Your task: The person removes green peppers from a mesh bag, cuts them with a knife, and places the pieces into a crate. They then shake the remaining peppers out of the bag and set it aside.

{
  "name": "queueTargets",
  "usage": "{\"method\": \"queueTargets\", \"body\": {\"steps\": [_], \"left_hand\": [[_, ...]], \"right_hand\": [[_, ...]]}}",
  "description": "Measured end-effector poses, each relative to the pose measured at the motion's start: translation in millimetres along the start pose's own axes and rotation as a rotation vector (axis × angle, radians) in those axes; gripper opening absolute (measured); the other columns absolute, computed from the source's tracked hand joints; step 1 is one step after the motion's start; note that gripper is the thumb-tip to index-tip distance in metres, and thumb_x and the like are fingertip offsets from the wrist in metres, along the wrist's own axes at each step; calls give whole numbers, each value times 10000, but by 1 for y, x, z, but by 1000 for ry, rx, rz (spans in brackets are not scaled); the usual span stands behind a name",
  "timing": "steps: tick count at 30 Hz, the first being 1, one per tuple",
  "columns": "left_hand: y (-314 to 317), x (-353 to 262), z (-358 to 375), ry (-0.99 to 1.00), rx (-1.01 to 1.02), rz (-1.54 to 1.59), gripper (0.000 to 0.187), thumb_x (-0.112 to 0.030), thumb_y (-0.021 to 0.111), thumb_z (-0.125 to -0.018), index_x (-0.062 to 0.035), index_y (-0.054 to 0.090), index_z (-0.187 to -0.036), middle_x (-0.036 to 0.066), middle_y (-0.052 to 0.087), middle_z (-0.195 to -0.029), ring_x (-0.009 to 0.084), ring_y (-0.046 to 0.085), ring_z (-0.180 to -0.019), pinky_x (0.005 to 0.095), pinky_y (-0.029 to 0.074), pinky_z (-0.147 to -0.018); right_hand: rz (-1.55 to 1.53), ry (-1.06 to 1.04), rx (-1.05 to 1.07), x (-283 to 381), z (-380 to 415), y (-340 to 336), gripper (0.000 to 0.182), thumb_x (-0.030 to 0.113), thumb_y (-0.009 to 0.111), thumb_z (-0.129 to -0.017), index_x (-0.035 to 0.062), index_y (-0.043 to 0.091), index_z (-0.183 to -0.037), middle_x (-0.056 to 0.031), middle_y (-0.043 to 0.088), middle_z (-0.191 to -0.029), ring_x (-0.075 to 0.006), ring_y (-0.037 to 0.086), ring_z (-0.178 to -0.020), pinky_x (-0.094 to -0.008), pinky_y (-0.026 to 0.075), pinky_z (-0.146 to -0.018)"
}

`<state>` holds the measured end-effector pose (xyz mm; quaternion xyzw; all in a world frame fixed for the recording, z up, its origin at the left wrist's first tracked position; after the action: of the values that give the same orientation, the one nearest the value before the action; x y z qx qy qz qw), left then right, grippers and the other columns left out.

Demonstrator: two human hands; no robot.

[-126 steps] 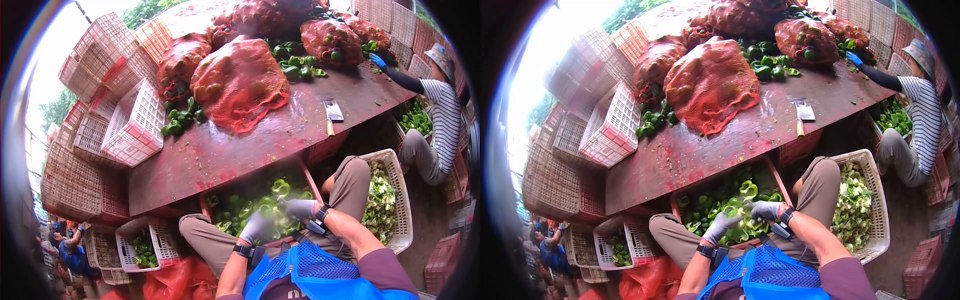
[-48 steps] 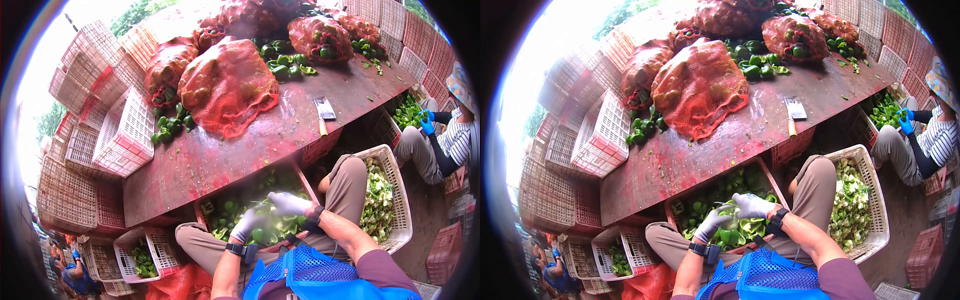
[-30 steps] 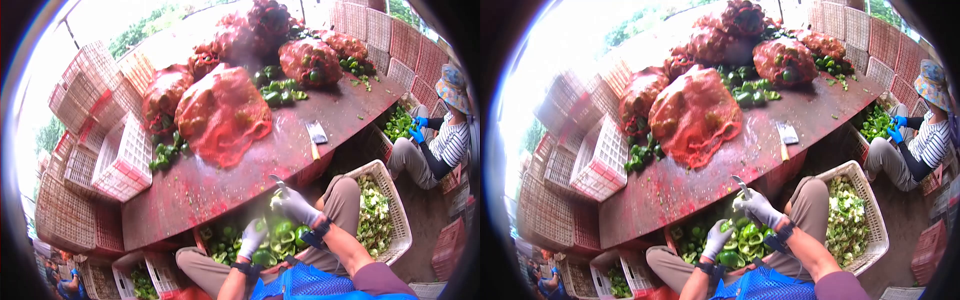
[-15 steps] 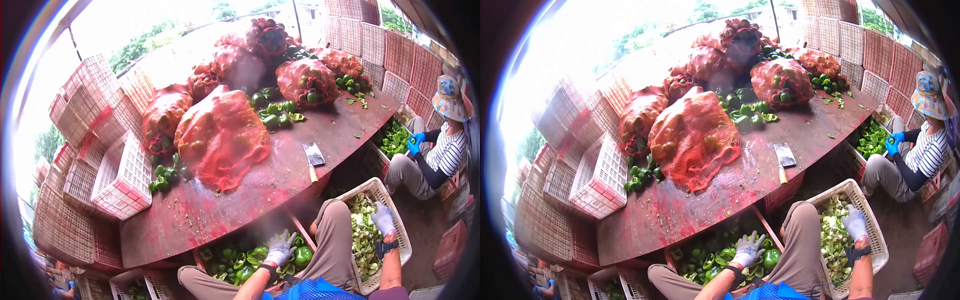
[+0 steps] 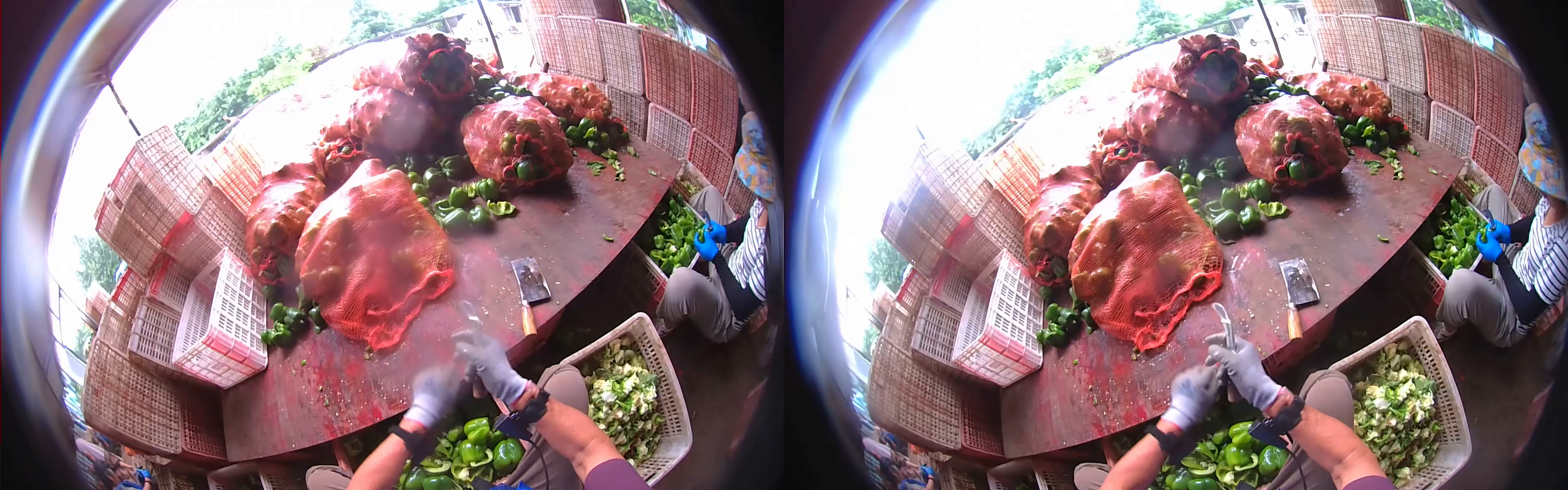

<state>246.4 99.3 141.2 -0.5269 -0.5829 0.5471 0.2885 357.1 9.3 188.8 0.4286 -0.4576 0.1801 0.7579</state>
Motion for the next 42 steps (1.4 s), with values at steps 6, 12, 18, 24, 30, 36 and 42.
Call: {"method": "queueTargets", "body": {"steps": [6,12,18,24,30,36,42], "left_hand": [[37,102,-129,-237,111,-188,315,-410,559,-914,-145,607,-1076,174,668,-958,369,667,-874,492,524,-756],[64,149,-233,-422,-138,-389,645,-423,753,-752,-110,499,-1256,159,575,-1168,336,635,-977,460,520,-779],[77,155,-282,-417,-58,-471,639,-358,788,-691,-117,526,-1222,144,590,-1163,326,647,-976,447,528,-791],[27,144,-231,-393,-74,18,539,-273,715,-737,-61,540,-1201,167,622,-1101,335,645,-975,443,517,-824],[-16,133,-81,-506,-34,1676,521,-311,637,-867,-43,522,-1299,95,649,-1162,213,641,-1004,355,513,-866],[-31,65,23,-433,-211,2011,450,-221,556,-935,-30,500,-1339,123,567,-1314,255,560,-1180,441,433,-1045],[-54,14,56,-324,-333,1686,487,-340,594,-944,-55,478,-1322,90,596,-1252,236,603,-1103,409,472,-977]], "right_hand": [[-3,111,-79,-51,-30,-33,243,127,599,-921,23,608,-1141,-49,653,-769,-66,536,-472,-225,435,-435],[1,164,-64,-20,-30,-32,256,143,612,-922,29,618,-1152,-26,654,-791,-42,537,-515,-195,437,-496],[148,197,-110,-19,-24,-30,248,170,644,-912,69,652,-1138,27,618,-770,-18,537,-573,-192,451,-532],[197,125,-88,-14,-19,-30,289,209,643,-922,78,629,-1179,27,610,-749,-18,541,-578,-197,464,-538],[691,-314,-56,-6,-21,-21,447,249,648,-868,85,552,-1272,-135,660,-785,-277,674,-728,-375,532,-691],[744,-231,64,-35,-24,-7,501,235,627,-871,106,505,-1339,-158,650,-783,-282,676,-740,-389,528,-693],[1064,-479,171,-33,17,22,643,140,602,-853,111,367,-1451,-160,655,-781,-344,669,-723,-443,524,-659]]}}
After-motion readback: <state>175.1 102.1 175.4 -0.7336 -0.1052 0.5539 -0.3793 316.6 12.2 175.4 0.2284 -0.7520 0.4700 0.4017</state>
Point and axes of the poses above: each hand's wrist, its own z-axis away from the middle knuckle, its own y-axis out of the palm, x = y × z, the point moved 4 cm from there along -z, towards the middle knuckle
